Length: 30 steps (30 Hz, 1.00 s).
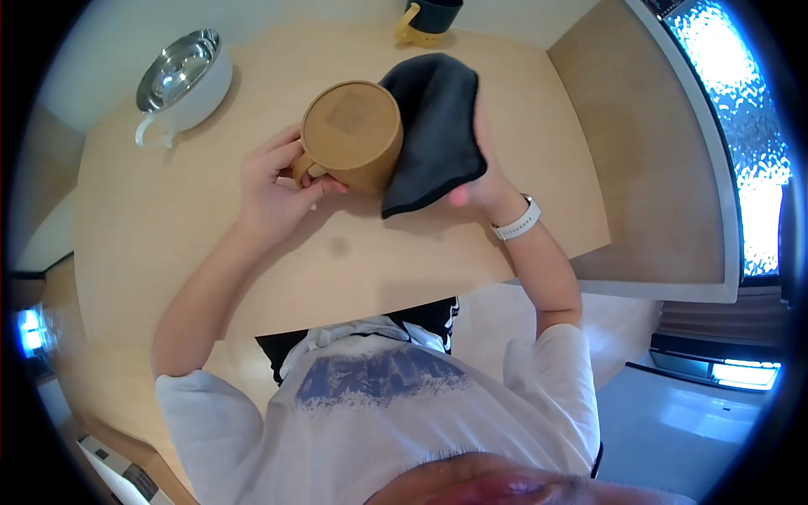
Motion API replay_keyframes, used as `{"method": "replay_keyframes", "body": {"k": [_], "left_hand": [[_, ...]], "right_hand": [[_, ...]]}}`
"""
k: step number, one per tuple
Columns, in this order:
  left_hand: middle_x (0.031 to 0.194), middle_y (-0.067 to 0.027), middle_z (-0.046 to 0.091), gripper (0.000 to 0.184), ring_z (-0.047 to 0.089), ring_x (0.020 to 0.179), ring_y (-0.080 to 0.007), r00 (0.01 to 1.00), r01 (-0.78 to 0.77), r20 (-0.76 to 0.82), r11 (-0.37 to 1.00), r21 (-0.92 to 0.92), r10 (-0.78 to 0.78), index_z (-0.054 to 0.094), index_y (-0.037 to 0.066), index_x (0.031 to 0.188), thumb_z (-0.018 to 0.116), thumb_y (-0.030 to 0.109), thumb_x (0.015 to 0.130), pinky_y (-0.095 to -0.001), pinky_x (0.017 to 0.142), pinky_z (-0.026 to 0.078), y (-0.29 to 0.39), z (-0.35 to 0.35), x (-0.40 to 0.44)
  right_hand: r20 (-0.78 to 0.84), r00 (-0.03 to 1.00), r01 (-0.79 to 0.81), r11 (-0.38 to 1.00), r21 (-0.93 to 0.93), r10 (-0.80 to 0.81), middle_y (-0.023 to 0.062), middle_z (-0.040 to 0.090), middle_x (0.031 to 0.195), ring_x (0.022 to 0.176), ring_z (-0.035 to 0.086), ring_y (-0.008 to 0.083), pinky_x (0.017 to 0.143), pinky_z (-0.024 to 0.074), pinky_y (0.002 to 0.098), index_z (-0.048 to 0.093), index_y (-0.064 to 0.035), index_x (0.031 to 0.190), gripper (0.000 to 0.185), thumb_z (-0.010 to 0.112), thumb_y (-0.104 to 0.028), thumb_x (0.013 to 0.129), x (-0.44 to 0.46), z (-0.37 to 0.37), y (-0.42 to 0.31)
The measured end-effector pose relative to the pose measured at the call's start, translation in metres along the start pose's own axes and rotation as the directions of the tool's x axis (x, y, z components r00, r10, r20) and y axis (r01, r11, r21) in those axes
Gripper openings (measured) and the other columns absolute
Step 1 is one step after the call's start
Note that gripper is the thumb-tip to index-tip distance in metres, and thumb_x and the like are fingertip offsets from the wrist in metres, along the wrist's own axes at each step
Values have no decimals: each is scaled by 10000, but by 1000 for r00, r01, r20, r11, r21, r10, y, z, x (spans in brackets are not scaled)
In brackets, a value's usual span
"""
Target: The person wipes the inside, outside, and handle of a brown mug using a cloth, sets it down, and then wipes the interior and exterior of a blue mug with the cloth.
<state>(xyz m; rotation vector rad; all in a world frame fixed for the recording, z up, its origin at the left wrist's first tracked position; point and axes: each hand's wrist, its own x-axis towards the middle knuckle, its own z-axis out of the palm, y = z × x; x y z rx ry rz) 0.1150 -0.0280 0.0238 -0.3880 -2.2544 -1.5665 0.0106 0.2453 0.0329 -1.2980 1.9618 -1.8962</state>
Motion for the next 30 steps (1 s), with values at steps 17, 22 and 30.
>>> {"method": "replay_keyframes", "body": {"k": [17, 22, 30], "left_hand": [[1227, -165, 692, 509, 574, 808, -83, 993, 115, -19, 985, -132, -118, 480, -21, 679, 960, 148, 691, -250, 622, 496, -17, 10, -3], [1222, -162, 701, 521, 552, 737, -76, 990, 126, -45, 986, -112, -132, 476, -5, 666, 960, 185, 695, -245, 589, 466, -27, 8, -4], [1219, -171, 718, 553, 544, 662, -77, 995, 78, -56, 997, -26, -80, 468, 6, 641, 970, 237, 674, -233, 559, 452, -34, 9, -4]], "right_hand": [[-172, 975, -24, 831, 555, 143, 150, 663, 1289, 1187, 655, 248, 1003, 557, 348, 585, 8, 1364, 516, 448, 80, 871, 10, -83, -9], [-247, 967, -46, 995, 92, 67, 96, 703, 1217, 1112, 675, 173, 971, 553, 308, 585, 30, 1347, 382, 509, 45, 973, 14, -60, -26], [-287, 958, -26, 993, -112, -7, 108, 622, 1367, 1226, 602, 182, 1081, 467, 345, 493, 5, 1462, 725, 836, -134, 839, 9, -53, -15]]}}
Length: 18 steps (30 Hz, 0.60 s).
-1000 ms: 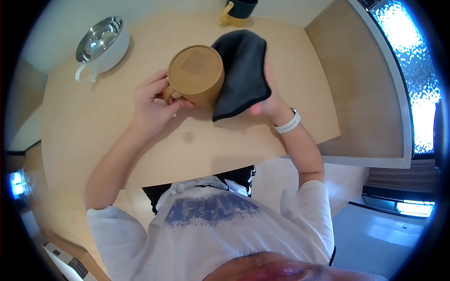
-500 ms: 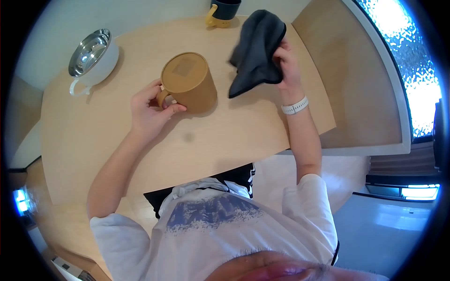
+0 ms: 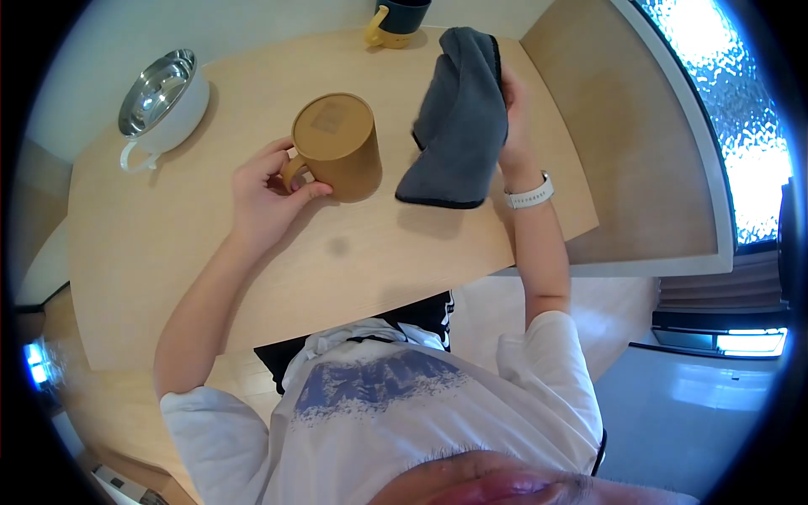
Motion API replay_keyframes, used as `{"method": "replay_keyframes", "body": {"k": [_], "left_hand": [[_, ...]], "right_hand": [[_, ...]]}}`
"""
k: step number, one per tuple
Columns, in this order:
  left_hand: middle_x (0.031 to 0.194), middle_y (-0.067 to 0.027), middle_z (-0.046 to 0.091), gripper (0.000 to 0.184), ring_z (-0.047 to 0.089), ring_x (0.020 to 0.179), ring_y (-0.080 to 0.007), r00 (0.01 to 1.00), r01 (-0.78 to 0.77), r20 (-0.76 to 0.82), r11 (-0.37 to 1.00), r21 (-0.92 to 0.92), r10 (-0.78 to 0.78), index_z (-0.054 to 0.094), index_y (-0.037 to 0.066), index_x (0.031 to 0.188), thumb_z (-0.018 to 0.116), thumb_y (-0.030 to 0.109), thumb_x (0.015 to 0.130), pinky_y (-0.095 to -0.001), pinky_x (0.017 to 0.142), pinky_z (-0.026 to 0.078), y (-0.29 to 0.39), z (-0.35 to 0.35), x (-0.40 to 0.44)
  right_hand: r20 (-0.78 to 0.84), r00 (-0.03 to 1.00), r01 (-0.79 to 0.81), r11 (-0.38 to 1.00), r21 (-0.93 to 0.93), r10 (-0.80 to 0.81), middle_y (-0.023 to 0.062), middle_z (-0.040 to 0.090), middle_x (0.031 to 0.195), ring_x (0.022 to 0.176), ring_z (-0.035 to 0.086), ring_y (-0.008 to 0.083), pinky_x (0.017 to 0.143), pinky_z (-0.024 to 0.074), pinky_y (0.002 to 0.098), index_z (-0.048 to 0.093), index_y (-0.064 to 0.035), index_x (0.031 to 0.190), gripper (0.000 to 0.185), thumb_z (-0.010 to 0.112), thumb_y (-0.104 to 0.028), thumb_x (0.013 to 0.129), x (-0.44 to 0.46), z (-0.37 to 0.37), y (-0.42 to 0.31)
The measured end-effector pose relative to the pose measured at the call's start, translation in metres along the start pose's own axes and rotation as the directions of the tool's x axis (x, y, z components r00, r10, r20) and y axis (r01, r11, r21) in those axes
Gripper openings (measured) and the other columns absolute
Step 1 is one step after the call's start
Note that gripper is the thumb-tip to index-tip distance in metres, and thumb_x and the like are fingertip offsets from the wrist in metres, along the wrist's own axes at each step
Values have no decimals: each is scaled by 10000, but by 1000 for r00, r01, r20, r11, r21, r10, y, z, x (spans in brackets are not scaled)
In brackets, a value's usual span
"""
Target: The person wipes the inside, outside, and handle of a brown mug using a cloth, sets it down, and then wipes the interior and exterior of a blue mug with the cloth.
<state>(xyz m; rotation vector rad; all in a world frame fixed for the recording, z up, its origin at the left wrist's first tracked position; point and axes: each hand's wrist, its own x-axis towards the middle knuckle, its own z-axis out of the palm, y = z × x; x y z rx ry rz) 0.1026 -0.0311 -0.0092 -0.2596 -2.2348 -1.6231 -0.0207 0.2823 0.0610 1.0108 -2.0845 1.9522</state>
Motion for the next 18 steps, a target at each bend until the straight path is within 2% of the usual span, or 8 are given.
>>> {"method": "replay_keyframes", "body": {"k": [2, 5, 7, 11, 14, 16, 17, 18], "left_hand": [[1223, -177, 716, 552, 566, 678, -83, 1000, -21, 6, 1000, 22, 21, 466, 6, 640, 968, 234, 675, -236, 562, 467, 3, 1, 1], [1229, -184, 712, 500, 633, 729, -118, 992, -121, 30, 991, 65, 119, 506, -8, 695, 957, 207, 689, -258, 585, 517, 13, 4, 0], [1217, -183, 711, 422, 680, 776, -161, 992, -110, 74, 989, 99, 103, 593, -27, 824, 945, 167, 694, -280, 617, 553, 22, 5, -1], [1178, -170, 718, 418, 676, 752, -181, 983, -180, 61, 967, 180, 172, 648, -29, 955, 935, 121, 690, -288, 620, 557, 30, 8, -1], [1022, -131, 706, 448, 651, 712, -178, 995, -86, 64, 984, 154, 77, 670, -26, 1026, 929, 96, 682, -286, 609, 548, 34, 7, -4], [888, -94, 634, 464, 623, 676, -177, 997, -3, 75, 986, 168, -9, 670, -22, 1064, 921, 80, 687, -289, 600, 540, 35, 7, -5], [888, -94, 634, 464, 623, 676, -177, 997, -4, 74, 986, 168, -8, 670, -22, 1064, 921, 80, 687, -289, 600, 540, 34, 8, -4], [859, -85, 604, 481, 617, 667, -172, 997, -29, 73, 986, 166, 17, 669, -22, 1084, 920, 81, 688, -287, 590, 535, 32, 8, -4]], "right_hand": [[-74, 988, -117, 974, 193, 133, 120, 580, 1432, 1291, 564, 193, 1117, 440, 363, 435, -4, 1512, 905, 918, -227, 780, -9, 10, 14], [390, 900, -334, 885, 324, 197, 151, 291, 1650, 1513, 294, 269, 1240, 245, 378, 55, -2, 1631, 1503, 985, -524, 574, -21, 41, 7], [439, 898, 31, 989, -144, 36, 198, 252, 1651, 1530, 249, 308, 1251, 209, 382, 8, 24, 1626, 1544, 966, -573, 572, -26, 54, 31], [487, 873, 6, 999, 35, -22, 233, 223, 1645, 1541, 217, 310, 1258, 186, 388, -39, 30, 1621, 1486, 953, -505, 653, -16, 71, -5], [509, 846, -151, 987, -54, 157, 208, 236, 1642, 1543, 210, 306, 1262, 171, 377, -49, 18, 1624, 1321, 871, -367, 759, -15, 53, -28], [632, 716, -429, 901, 65, 296, 183, 280, 1625, 1516, 283, 293, 1239, 249, 391, -27, -22, 1635, 1183, 778, -184, 783, -13, 34, -37], [633, 716, -428, 901, 64, 296, 183, 280, 1625, 1516, 283, 293, 1239, 249, 391, -27, -22, 1635, 1183, 778, -184, 783, -12, 25, -40], [704, 621, -440, 897, -51, 344, 175, 328, 1599, 1477, 350, 285, 1205, 314, 397, -3, -49, 1640, 1149, 759, -120, 783, -12, 17, -41]]}}
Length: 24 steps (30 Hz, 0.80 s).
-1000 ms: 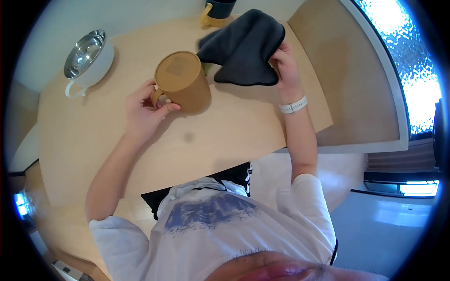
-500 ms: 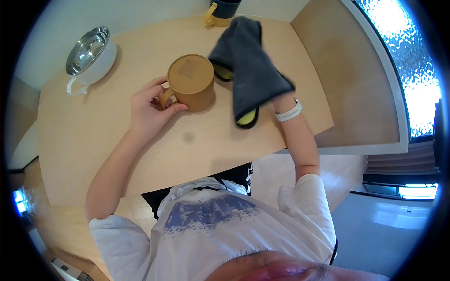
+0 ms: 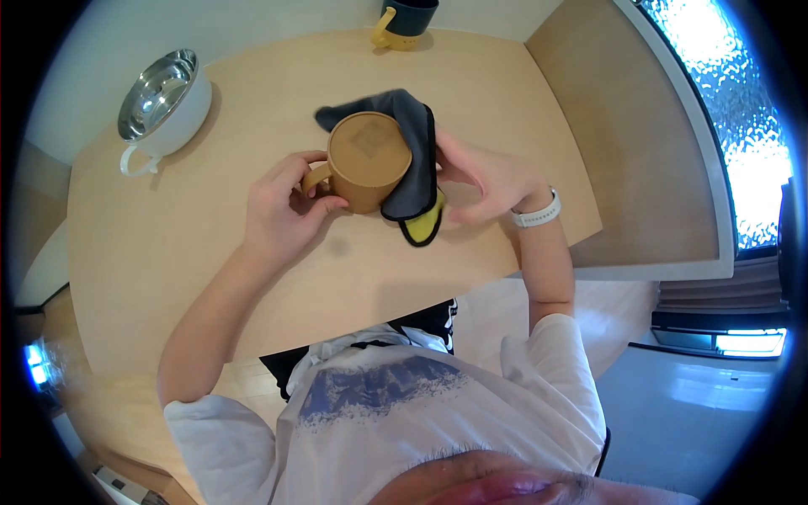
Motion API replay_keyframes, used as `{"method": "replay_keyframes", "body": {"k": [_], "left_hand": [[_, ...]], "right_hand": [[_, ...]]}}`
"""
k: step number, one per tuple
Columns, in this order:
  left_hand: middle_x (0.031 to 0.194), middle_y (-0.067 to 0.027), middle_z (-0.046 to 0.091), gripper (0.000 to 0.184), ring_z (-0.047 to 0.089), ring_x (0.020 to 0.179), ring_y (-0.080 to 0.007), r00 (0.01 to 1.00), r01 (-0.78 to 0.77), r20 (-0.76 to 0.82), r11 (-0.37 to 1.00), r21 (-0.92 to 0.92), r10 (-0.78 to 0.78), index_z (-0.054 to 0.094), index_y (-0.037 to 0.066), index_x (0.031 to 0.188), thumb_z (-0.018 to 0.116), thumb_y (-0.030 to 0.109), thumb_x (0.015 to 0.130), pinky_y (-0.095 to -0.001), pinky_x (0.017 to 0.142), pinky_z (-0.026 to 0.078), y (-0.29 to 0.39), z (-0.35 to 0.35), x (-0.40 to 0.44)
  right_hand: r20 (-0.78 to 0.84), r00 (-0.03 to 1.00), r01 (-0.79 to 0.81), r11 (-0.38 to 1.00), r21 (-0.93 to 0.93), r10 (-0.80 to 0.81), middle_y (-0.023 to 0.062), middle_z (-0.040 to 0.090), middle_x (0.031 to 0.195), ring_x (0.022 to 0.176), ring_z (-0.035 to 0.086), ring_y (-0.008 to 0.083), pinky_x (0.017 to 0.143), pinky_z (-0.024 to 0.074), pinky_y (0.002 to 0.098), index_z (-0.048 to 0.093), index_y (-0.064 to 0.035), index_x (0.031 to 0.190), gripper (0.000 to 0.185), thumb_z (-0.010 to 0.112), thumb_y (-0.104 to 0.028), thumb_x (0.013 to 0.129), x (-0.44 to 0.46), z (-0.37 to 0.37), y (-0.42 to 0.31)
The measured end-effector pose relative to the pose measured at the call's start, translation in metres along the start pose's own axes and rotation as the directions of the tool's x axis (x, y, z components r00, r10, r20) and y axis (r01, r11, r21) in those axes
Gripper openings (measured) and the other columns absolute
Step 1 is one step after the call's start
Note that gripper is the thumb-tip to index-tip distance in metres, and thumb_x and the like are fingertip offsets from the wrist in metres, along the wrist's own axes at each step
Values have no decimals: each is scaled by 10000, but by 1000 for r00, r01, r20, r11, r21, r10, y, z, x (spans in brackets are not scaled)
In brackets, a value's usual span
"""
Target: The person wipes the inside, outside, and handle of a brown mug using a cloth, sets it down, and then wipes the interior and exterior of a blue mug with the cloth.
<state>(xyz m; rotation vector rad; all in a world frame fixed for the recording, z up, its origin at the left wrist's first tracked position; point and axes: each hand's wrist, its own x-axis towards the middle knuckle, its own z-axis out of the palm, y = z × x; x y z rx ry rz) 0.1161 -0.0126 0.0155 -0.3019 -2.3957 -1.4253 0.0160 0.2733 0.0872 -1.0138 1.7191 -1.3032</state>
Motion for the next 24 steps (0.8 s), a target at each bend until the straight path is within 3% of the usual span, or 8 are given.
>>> {"method": "replay_keyframes", "body": {"k": [4, 8, 10, 13, 14, 16, 21, 24], "left_hand": [[859, -97, 589, 486, 616, 694, -173, 999, -37, 2, 999, 1, 37, 636, -29, 1123, 894, 51, 718, -290, 627, 539, 5, 0, 3], [885, -95, 598, 434, 620, 768, -152, 965, -247, -80, 968, 34, 249, 580, -19, 1145, 840, 34, 802, -293, 702, 543, -9, 4, 5], [916, -87, 606, 361, 581, 790, -128, 975, 220, 67, 867, -448, -212, 536, -1, 1148, 776, 34, 881, -286, 716, 518, -9, 6, -1], [943, -48, 563, 367, 481, 741, -99, 966, 257, 106, 850, -459, -235, 476, 35, 1251, 684, 17, 949, -251, 719, 471, -17, -1, 1], [943, -48, 563, 367, 481, 741, -99, 965, 260, 111, 850, -458, -236, 476, 35, 1251, 684, 17, 949, -251, 719, 471, -20, -1, 2], [821, -28, 521, 408, 456, 681, -111, 992, 76, 123, 917, -391, -30, 471, 41, 1231, 733, 43, 919, -261, 616, 402, -25, 2, -1], [721, -43, 433, 449, 430, 637, -149, 990, 91, 115, 989, -119, -77, 439, 66, 1213, 755, 53, 894, -288, 601, 409, -6, 7, -6], [710, -58, 424, 416, 423, 624, -186, 992, 26, 124, 996, -81, -15, 440, 49, 1178, 751, 63, 901, -308, 589, 412, -10, 8, 1]], "right_hand": [[-21, 979, -204, 958, -202, 205, 165, 482, 1477, 1324, 536, 279, 1070, 477, 412, 145, -82, 1630, 1048, 732, 33, 769, -4, -8, -6], [-252, 964, -163, 930, -330, 79, 175, 528, 1411, 1227, 584, 300, 1020, 496, 403, 270, -55, 1575, 971, 794, -8, 759, 16, 6, -2], [-239, 925, 87, 775, -626, -296, 164, 526, 1395, 1199, 574, 306, 1020, 485, 400, 346, -40, 1515, 953, 875, -112, 726, 22, 4, 16], [-166, 836, 162, 523, -837, -524, 170, 510, 1406, 1233, 547, 309, 1046, 466, 402, 335, -24, 1504, 1050, 942, -243, 676, 35, 4, 34], [-170, 836, 159, 526, -835, -522, 170, 510, 1406, 1233, 547, 309, 1046, 466, 402, 335, -24, 1504, 1050, 942, -243, 676, 39, 10, 35], [-326, 862, 197, 849, -490, -388, 189, 492, 1418, 1313, 507, 310, 1085, 442, 417, 282, -2, 1519, 1203, 995, -354, 616, 48, 27, 37], [-446, 687, 386, 808, -446, -574, 173, 540, 1364, 1233, 586, 288, 1048, 477, 394, 308, -20, 1455, 1202, 1020, -424, 575, 72, 42, 54], [-392, 605, 384, 685, -619, -693, 156, 588, 1278, 1154, 626, 265, 979, 514, 374, 311, -31, 1439, 1164, 1013, -411, 592, 83, 40, 53]]}}
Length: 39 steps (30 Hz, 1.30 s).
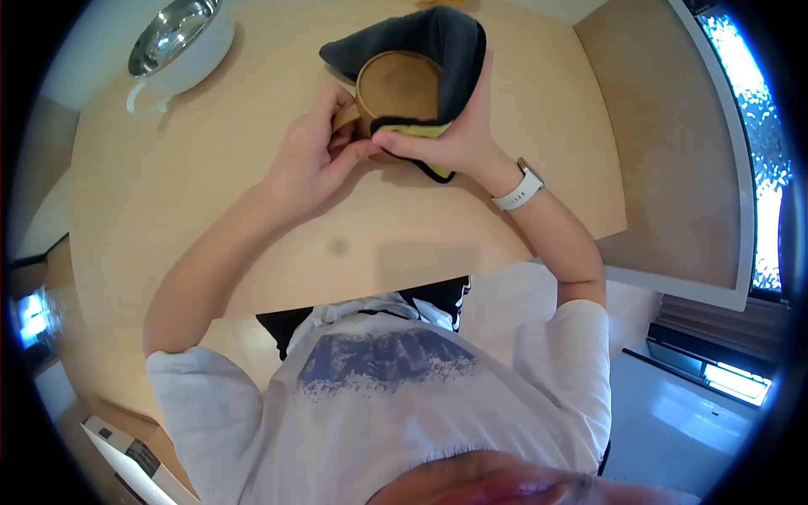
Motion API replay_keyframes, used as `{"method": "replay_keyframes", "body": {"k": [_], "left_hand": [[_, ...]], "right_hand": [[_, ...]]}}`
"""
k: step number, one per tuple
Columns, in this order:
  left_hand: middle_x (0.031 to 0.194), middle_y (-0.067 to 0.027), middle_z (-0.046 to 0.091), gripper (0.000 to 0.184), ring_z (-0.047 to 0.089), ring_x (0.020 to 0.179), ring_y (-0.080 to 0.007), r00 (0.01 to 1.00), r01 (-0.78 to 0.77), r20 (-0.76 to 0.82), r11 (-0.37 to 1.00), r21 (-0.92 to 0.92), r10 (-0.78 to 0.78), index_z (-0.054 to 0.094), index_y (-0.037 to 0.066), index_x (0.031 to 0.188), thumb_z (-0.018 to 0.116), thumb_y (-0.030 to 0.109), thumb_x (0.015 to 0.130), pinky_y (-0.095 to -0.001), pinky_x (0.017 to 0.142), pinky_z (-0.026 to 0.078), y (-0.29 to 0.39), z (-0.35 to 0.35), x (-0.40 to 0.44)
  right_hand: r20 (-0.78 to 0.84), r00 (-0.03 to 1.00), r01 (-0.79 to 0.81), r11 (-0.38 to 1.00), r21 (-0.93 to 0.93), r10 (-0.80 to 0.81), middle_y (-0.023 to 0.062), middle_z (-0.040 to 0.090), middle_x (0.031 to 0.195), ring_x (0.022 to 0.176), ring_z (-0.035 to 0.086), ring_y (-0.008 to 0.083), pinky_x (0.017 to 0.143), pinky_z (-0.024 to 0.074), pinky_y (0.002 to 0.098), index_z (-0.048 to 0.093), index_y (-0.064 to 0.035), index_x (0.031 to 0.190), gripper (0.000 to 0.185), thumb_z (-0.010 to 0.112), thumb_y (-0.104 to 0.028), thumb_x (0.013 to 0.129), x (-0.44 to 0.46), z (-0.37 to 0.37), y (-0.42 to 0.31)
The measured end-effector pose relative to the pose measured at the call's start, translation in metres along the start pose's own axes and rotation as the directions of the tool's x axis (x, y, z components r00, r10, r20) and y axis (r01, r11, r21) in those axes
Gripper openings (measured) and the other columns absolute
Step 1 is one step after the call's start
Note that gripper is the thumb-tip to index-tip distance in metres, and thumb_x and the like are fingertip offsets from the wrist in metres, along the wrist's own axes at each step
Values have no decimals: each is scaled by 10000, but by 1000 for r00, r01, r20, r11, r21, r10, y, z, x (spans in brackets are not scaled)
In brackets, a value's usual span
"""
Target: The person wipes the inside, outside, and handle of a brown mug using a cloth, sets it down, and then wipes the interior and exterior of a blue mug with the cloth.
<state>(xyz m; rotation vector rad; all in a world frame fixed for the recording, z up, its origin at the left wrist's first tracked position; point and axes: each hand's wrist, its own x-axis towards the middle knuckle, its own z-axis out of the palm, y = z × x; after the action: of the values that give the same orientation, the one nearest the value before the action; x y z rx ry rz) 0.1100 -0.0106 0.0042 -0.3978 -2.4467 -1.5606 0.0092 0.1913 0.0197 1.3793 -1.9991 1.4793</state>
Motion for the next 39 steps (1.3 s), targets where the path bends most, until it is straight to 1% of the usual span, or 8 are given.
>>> {"method": "replay_keyframes", "body": {"k": [6, 12, 14, 17, 21, 26, 29, 39], "left_hand": [[715, -93, 427, 326, 418, 625, -228, 990, -141, 6, 990, 23, 141, 454, 28, 1058, 742, 63, 909, -327, 583, 407, -6, -4, -3], [719, -86, 435, 284, 400, 633, -213, 999, -45, 20, 998, -43, 46, 457, 31, 1012, 723, 86, 931, -326, 601, 400, -9, -5, -7], [721, -76, 436, 291, 399, 639, -195, 998, 7, 66, 972, -236, 9, 458, 25, 997, 718, 148, 950, -324, 610, 401, -14, -7, -6], [730, -65, 439, 318, 411, 660, -182, 997, -48, 49, 995, -90, 52, 480, 15, 1014, 723, 211, 955, -319, 630, 415, -15, -15, -7], [721, -90, 490, 313, 486, 663, -204, 995, -93, 29, 995, -37, 94, 505, 7, 1040, 728, 210, 954, -326, 642, 437, -8, -13, -5], [779, -206, 609, 230, 583, 701, -382, 982, -191, -12, 980, -64, 190, 508, 2, 1093, 619, 189, 1020, -393, 661, 469, -11, -2, -5], [785, -234, 589, 226, 555, 705, -419, 988, -154, 13, 987, 42, 154, 500, 0, 1100, 551, 216, 1057, -413, 657, 462, -13, -6, -3], [747, -228, 570, 224, 541, 680, -427, 985, -173, -16, 984, 35, 173, 522, -4, 1070, 531, 220, 1064, -425, 637, 455, -8, -2, -10]], "right_hand": [[115, 987, -115, 992, 58, 108, 114, 640, 1183, 1096, 645, 213, 939, 530, 346, 484, -8, 1326, 938, 992, -338, 609, 10, 0, -16], [220, 929, -331, 933, 142, 297, 105, 678, 1191, 1091, 671, 221, 981, 533, 349, 557, -18, 1298, 864, 991, -280, 598, -9, 2, -7], [300, 879, -427, 892, 148, 371, 109, 689, 1215, 1116, 673, 230, 996, 534, 356, 556, -23, 1323, 872, 989, -248, 601, -13, 3, -4], [292, 879, -388, 921, -26, 378, 117, 688, 1250, 1131, 670, 235, 1002, 537, 361, 558, -15, 1331, 892, 997, -238, 587, -21, 4, -12], [283, 888, -380, 925, 12, 362, 111, 686, 1241, 1130, 670, 234, 999, 538, 362, 565, -18, 1318, 903, 1006, -262, 569, -16, 4, -14], [161, 971, -193, 977, 92, 177, 110, 677, 1237, 1147, 662, 232, 1012, 530, 368, 566, -19, 1310, 881, 999, -268, 585, -6, 0, -18], [267, 875, -441, 892, 98, 404, 107, 676, 1240, 1155, 656, 227, 1019, 526, 365, 574, -20, 1307, 874, 1001, -251, 581, -13, 1, -19], [223, 913, -377, 916, 137, 342, 98, 668, 1269, 1174, 644, 216, 1047, 509, 363, 574, -30, 1333, 885, 1000, -243, 587, -3, -11, -39]]}}
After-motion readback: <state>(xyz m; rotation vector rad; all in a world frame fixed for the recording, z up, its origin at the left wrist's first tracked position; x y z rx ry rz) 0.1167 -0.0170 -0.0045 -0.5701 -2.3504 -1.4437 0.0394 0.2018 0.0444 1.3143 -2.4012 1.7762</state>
